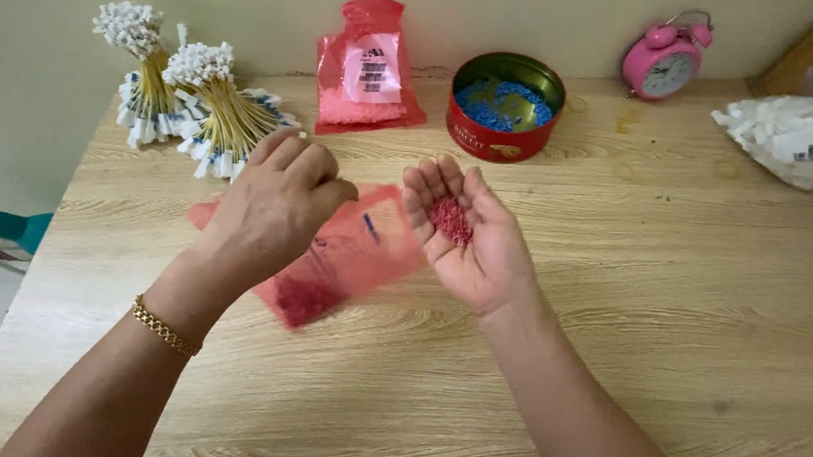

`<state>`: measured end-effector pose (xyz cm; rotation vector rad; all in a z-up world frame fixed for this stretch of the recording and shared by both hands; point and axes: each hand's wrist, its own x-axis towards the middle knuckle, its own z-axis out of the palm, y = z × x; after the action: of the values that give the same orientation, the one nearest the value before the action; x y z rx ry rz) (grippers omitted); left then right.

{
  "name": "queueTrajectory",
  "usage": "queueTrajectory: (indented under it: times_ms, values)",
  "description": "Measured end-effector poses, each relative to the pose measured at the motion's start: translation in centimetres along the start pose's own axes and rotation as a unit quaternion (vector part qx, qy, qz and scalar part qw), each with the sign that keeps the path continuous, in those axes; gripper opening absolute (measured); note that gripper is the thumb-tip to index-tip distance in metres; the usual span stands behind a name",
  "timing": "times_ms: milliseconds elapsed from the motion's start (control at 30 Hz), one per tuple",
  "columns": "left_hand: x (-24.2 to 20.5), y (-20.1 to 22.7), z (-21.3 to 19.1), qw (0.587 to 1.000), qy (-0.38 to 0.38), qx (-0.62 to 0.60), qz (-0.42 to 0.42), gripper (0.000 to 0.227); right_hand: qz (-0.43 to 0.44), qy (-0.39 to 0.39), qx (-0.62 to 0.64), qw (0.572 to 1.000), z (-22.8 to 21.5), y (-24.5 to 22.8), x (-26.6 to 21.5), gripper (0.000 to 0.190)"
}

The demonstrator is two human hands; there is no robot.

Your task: The person bundles electronic cables together by hand and secures them, then gathers small red components from the table and places them into a pink plastic bag, which is subsequently tied closed.

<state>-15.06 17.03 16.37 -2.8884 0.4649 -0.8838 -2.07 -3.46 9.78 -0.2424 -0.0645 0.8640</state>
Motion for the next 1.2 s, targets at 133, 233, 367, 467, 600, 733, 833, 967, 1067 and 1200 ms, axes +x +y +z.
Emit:
queueTrajectory:
  times_ms: [133,233,367,467,600,733,833,967,1067,1200]
  values:
    - [1.5,1.3,1.2,1.000,-0.002,0.027,0.009,0.006,0.002,-0.016,0.003,1.000,0.5,-1.1,0.9,0.034]
    - [2.4,2.3,1.4,1.000,0.005,0.017,-0.006,0.003,-0.018,-0.003,-0.018,1.000,1.6,-1.1,1.2,0.033]
    - [2.8,3.1,2.3,0.997,0.061,-0.055,-0.008,0.003,-0.028,0.027,-0.061,0.997,2.5,-0.7,1.3,0.033]
    - [3.1,3.5,2.6,0.992,0.078,-0.099,-0.021,0.004,-0.039,0.034,-0.101,0.994,1.3,-1.0,1.9,0.032]
    - [3.4,4.1,2.7,0.983,0.091,-0.147,-0.056,0.005,-0.049,0.027,-0.146,0.988,0.5,-1.5,2.6,0.032]
    - [3.5,4.6,2.9,0.976,0.114,-0.173,-0.063,0.007,-0.073,0.018,-0.193,0.978,0.8,-1.6,2.8,0.034]
    - [3.7,5.1,3.0,0.969,0.139,-0.195,-0.063,0.009,-0.071,-0.014,-0.236,0.969,1.4,-1.6,2.8,0.048]
    - [3.7,5.5,3.7,0.962,0.164,-0.205,-0.074,0.012,-0.026,-0.077,-0.323,0.943,2.5,-2.0,2.3,0.083]
    - [3.8,5.7,3.9,0.956,0.185,-0.215,-0.080,0.014,-0.014,-0.097,-0.370,0.924,3.5,-2.2,1.8,0.095]
    - [3.7,5.8,4.1,0.946,0.207,-0.231,-0.090,0.016,-0.026,-0.105,-0.420,0.901,4.2,-2.5,1.5,0.072]
